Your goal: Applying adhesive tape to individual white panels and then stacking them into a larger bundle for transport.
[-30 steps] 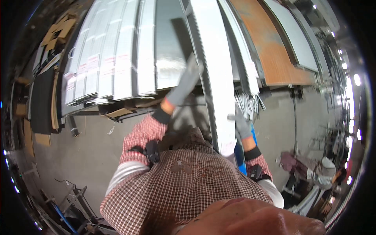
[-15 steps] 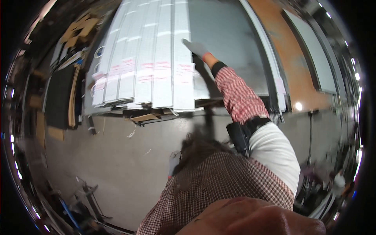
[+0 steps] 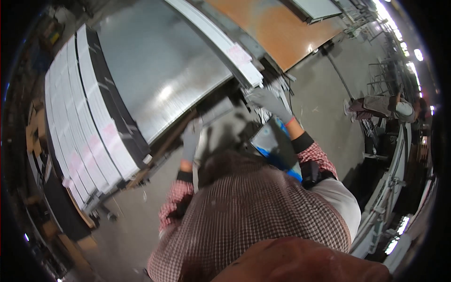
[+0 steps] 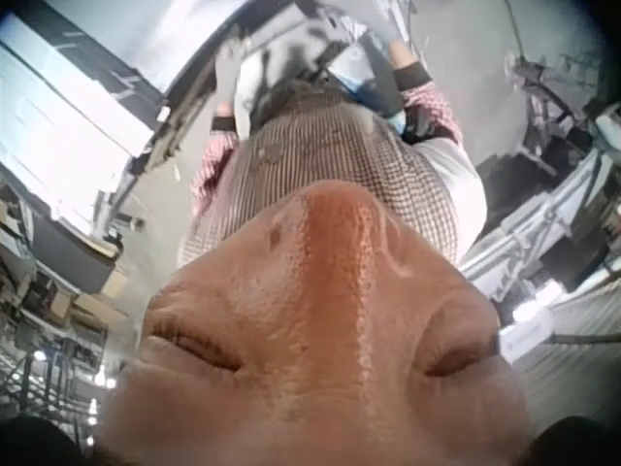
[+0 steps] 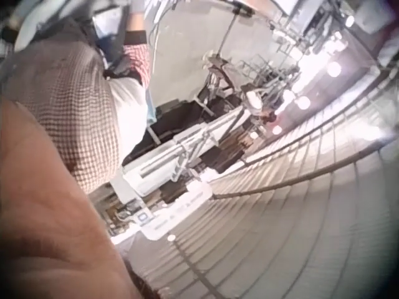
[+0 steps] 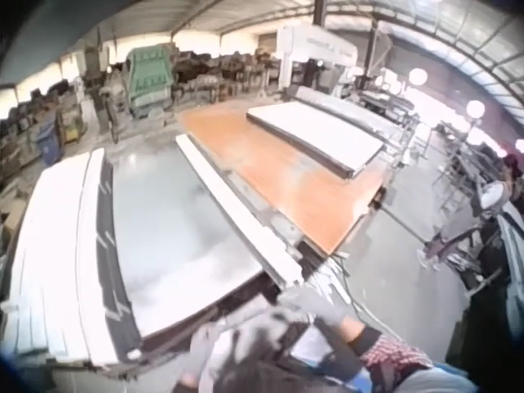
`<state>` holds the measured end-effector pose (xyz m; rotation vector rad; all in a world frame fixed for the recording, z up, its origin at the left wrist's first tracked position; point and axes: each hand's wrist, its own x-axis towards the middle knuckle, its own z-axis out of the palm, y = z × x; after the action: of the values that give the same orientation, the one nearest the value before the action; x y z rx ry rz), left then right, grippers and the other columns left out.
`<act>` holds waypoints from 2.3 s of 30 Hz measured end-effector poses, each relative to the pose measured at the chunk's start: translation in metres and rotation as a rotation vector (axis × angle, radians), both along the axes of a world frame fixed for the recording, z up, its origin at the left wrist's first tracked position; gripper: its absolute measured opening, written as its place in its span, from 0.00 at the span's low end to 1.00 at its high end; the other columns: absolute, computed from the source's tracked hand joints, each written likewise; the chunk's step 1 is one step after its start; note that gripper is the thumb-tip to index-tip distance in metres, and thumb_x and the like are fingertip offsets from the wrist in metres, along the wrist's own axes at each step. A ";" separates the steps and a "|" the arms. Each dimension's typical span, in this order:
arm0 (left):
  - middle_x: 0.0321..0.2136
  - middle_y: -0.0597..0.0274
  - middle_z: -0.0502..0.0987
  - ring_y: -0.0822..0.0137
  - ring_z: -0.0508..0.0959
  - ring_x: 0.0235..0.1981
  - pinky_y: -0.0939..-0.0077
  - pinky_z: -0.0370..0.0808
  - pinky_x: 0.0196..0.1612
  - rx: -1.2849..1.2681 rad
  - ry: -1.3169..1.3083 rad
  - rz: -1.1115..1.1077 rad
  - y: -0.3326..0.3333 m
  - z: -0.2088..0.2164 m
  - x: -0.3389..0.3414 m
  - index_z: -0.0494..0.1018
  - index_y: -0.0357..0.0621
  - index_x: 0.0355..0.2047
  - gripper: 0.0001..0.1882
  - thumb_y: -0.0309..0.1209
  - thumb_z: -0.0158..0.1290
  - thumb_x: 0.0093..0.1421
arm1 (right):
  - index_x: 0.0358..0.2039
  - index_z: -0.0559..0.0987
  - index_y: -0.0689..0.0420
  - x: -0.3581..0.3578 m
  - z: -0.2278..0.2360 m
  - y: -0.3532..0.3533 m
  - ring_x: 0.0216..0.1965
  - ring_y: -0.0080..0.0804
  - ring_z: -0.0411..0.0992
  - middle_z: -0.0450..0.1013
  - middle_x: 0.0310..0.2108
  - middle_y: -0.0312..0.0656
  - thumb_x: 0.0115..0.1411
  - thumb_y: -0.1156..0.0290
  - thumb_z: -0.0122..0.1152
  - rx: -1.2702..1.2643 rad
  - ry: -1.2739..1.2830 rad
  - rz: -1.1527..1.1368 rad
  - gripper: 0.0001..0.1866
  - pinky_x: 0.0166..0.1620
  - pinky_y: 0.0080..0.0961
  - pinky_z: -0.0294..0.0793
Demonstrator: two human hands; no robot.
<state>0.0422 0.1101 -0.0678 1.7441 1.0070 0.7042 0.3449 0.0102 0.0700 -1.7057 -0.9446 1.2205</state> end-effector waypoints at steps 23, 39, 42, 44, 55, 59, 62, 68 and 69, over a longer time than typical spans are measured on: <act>0.47 0.23 0.66 0.38 0.69 0.49 0.57 0.67 0.51 -0.293 0.023 0.178 0.059 0.036 0.278 0.63 0.19 0.46 0.48 0.64 0.44 0.54 | 0.23 0.77 0.58 0.130 -0.098 0.066 0.12 0.19 0.65 0.68 0.14 0.32 0.54 0.53 0.61 0.053 0.410 -0.058 0.19 0.14 0.17 0.58; 0.37 0.44 0.76 0.49 0.77 0.37 0.58 0.73 0.38 -0.392 -0.059 0.285 -0.110 -0.002 0.275 0.65 0.34 0.49 0.26 0.46 0.48 0.62 | 0.35 0.77 0.57 0.130 -0.032 -0.053 0.41 0.38 0.70 0.73 0.38 0.42 0.57 0.73 0.46 -0.330 0.045 0.463 0.10 0.45 0.27 0.68; 0.37 0.44 0.75 0.50 0.78 0.36 0.61 0.76 0.35 -0.828 -0.371 0.257 -0.117 0.036 0.274 0.63 0.32 0.50 0.30 0.50 0.45 0.62 | 0.31 0.73 0.57 0.166 -0.096 -0.070 0.36 0.41 0.69 0.70 0.32 0.44 0.55 0.72 0.49 0.329 -0.380 0.897 0.06 0.41 0.31 0.68; 0.38 0.42 0.75 0.50 0.78 0.37 0.63 0.76 0.35 -1.299 -0.734 0.405 -0.117 0.019 0.283 0.63 0.30 0.50 0.33 0.52 0.45 0.62 | 0.31 0.73 0.56 0.168 -0.097 -0.065 0.35 0.42 0.69 0.69 0.31 0.44 0.52 0.71 0.52 0.420 -0.397 0.907 0.05 0.38 0.31 0.69; 0.37 0.50 0.74 0.66 0.78 0.35 0.72 0.77 0.35 -0.786 -0.231 0.035 -0.091 0.068 0.223 0.62 0.30 0.48 0.34 0.46 0.59 0.54 | 0.43 0.73 0.62 0.196 -0.041 -0.055 0.45 0.35 0.72 0.71 0.42 0.43 0.52 0.71 0.59 -0.203 0.163 0.806 0.17 0.48 0.28 0.71; 0.31 0.58 0.70 0.72 0.69 0.28 0.81 0.70 0.32 -0.455 -0.478 -0.045 -0.085 0.172 0.205 0.64 0.34 0.49 0.29 0.39 0.60 0.54 | 0.50 0.73 0.58 0.152 0.075 -0.021 0.34 0.27 0.74 0.74 0.37 0.42 0.52 0.73 0.56 -0.281 0.010 0.840 0.22 0.41 0.22 0.72; 0.27 0.65 0.70 0.78 0.69 0.25 0.84 0.68 0.29 -0.367 -0.143 -0.293 -0.089 0.193 0.197 0.61 0.34 0.57 0.32 0.24 0.59 0.52 | 0.48 0.75 0.58 0.089 0.118 -0.010 0.30 0.27 0.74 0.76 0.31 0.41 0.52 0.75 0.56 -0.072 -0.128 1.042 0.20 0.37 0.22 0.73; 0.27 0.64 0.75 0.75 0.73 0.23 0.81 0.69 0.25 -0.868 -0.400 -0.089 -0.060 0.169 0.170 0.62 0.34 0.57 0.28 0.20 0.52 0.55 | 0.42 0.79 0.60 0.163 0.068 0.016 0.31 0.32 0.75 0.77 0.37 0.46 0.48 0.76 0.59 -0.102 -0.144 0.903 0.17 0.37 0.23 0.74; 0.30 0.62 0.76 0.73 0.74 0.24 0.81 0.70 0.26 -0.950 -0.443 0.027 -0.057 0.154 0.171 0.62 0.33 0.56 0.26 0.21 0.52 0.56 | 0.40 0.80 0.59 0.192 0.042 0.017 0.33 0.35 0.75 0.76 0.37 0.47 0.49 0.72 0.59 -0.269 -0.271 0.815 0.16 0.39 0.25 0.73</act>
<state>0.2128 0.0536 0.0867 0.7101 0.8408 0.4687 0.5366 0.0269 0.1124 -1.7719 -1.8229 1.7065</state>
